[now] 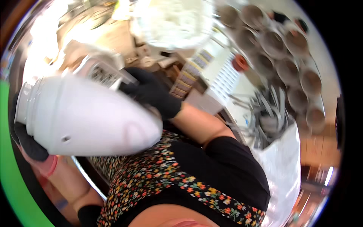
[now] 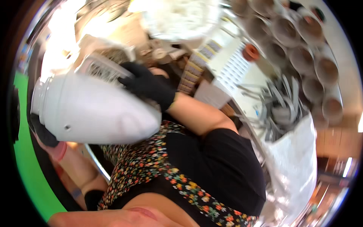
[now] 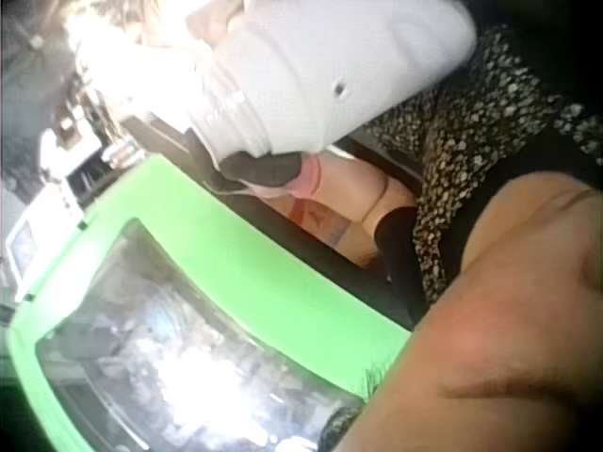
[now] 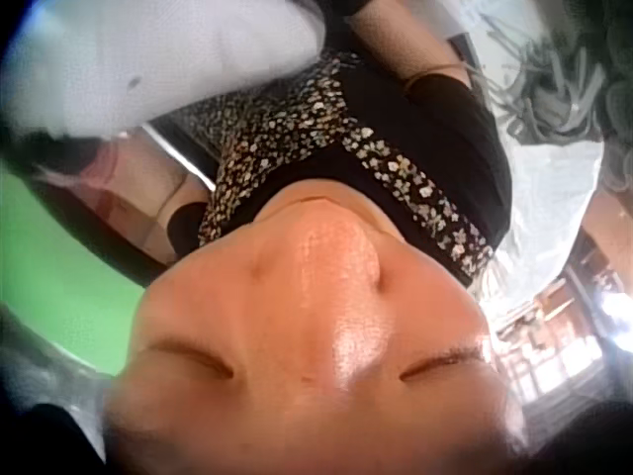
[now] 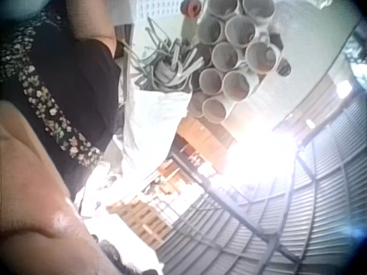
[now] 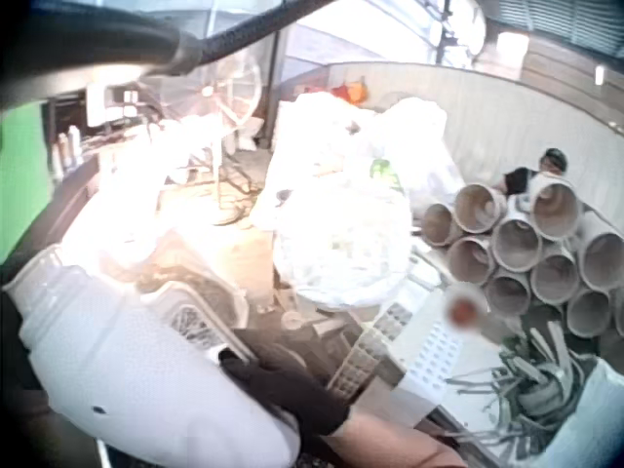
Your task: The person applies adhesive labels to white plastic jugs in a repetitive assembly line process. They pick up a jug, tear a label from a roll, and smooth it onto the container's surface before placing it aside. The task involves handling multiple jugs and a continuous roll of labels.
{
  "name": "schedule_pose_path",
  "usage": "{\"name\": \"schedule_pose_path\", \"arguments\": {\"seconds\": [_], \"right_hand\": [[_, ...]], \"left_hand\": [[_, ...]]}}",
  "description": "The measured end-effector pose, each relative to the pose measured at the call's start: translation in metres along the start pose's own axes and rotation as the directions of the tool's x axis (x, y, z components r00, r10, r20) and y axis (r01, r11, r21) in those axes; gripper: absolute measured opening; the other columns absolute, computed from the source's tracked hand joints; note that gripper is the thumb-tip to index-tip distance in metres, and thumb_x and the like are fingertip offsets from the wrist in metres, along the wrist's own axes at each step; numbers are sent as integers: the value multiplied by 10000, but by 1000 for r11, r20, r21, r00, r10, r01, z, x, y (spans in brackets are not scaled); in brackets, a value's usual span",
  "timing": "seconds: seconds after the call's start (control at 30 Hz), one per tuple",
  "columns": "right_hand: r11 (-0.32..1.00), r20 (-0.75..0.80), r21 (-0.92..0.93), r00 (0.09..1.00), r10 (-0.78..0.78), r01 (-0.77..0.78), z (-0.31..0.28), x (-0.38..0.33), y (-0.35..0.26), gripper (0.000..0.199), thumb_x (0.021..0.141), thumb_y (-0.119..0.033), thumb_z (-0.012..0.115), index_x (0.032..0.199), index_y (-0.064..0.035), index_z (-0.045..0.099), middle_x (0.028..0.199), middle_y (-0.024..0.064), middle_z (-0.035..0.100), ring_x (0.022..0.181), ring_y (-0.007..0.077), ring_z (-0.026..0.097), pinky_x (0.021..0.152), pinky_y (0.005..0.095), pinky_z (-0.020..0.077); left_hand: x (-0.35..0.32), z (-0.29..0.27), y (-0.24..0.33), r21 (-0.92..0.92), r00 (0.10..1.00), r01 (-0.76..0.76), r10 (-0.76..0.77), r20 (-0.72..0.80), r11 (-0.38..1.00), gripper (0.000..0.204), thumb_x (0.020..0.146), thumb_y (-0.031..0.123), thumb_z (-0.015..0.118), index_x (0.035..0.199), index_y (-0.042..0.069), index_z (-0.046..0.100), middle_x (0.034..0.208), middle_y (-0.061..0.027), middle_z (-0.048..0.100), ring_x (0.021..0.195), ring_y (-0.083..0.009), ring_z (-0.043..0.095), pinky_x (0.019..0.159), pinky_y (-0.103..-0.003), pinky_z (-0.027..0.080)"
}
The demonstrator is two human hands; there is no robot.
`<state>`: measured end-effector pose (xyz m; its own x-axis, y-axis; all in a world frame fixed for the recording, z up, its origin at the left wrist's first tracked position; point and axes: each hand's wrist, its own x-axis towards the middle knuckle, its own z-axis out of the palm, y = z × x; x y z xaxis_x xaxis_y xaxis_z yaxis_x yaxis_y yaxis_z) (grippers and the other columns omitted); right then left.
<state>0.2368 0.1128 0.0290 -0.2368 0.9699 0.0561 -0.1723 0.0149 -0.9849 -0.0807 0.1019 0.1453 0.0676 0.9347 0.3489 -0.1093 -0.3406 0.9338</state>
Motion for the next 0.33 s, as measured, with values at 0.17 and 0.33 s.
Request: {"name": "schedule_pose_path", "arguments": {"seconds": [0.17,0.33], "right_hand": [[575,161,-608,794,-586,548,11,-27,9,487,795,-278,728,1214,-72,590,915,163,631,833,311,628,741,410,505],[643,404,-470,795,-452,605,-30,-46,27,431,828,-314,693,1203,-120,611,939,135,638,865,315,626,759,416,494]], "left_hand": [[5,-15,-47,69,982,150,-141,-123,986,641,1002,448,353,1487,42,252,1476,-139,358,1342,-263,380,1089,-422,349],[0,25,-54,274,1000,-18,22,-11,962,726,962,400,458,1511,43,143,1527,-178,258,1362,-351,339,1113,-468,299]]}}
